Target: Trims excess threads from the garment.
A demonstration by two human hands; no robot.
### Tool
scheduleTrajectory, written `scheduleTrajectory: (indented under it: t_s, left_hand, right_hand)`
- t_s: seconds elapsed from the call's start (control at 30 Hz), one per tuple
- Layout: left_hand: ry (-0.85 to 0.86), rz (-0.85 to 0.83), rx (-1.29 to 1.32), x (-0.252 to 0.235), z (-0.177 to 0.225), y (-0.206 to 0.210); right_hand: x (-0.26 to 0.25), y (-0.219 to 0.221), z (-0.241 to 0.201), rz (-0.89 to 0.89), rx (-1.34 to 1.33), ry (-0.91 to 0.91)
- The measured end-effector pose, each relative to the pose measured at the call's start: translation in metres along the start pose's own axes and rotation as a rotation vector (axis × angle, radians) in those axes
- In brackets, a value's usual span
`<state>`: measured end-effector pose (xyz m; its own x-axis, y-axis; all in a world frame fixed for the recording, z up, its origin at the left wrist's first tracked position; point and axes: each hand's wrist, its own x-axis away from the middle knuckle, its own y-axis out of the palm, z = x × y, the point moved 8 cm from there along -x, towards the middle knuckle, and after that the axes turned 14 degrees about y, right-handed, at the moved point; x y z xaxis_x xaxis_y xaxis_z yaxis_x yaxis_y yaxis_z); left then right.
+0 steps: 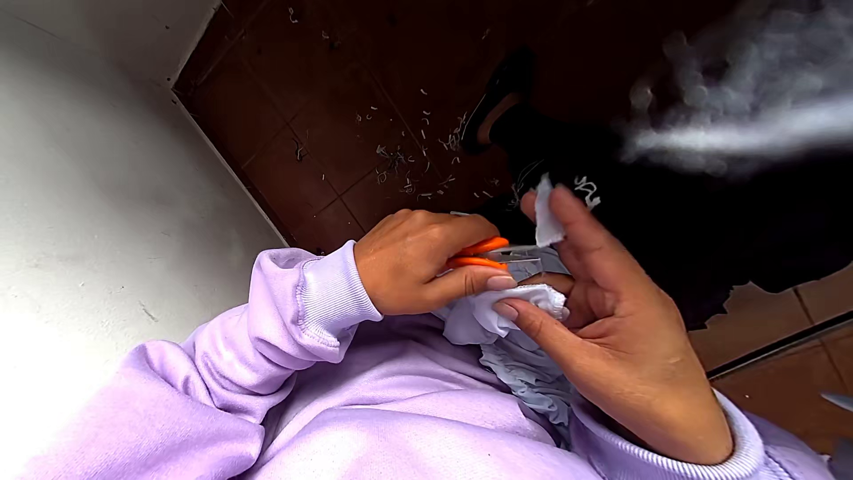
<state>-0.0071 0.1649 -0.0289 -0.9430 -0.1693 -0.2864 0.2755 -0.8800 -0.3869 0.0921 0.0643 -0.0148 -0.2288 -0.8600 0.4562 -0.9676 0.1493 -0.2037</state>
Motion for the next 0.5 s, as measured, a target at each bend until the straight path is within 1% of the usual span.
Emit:
scheduleTrajectory:
  t_s: [0.07,0.13,0.2,0.27,0.4,0.5]
  left_hand:
    - [0.010,0.043,0.137,0.002,0.000,0.002]
    - [0.066,0.080,0.175,0.002,0.006,0.006]
    - [0.130,0.145,0.093,0.003,0.012,0.003]
    - [0.177,0.210,0.020,0.004,0.018,-0.005]
    - [0.257,0.289,-0.070,0.007,0.031,-0.015]
    - [0.264,0.330,-0.090,0.010,0.032,-0.018]
  right_hand:
    - [-0.001,0.000,-0.002,-0.010,-0.064,-0.009]
    - [-0.001,-0.001,-0.004,-0.011,-0.089,-0.030]
    - [-0.001,-0.004,-0.004,-0.005,-0.069,-0.044]
    - [0.000,-0.009,0.001,0.017,-0.009,-0.018]
    - [0.001,-0.018,0.005,0.111,0.091,-0.035]
    - [0.003,-0.019,0.000,0.073,-0.010,-0.064]
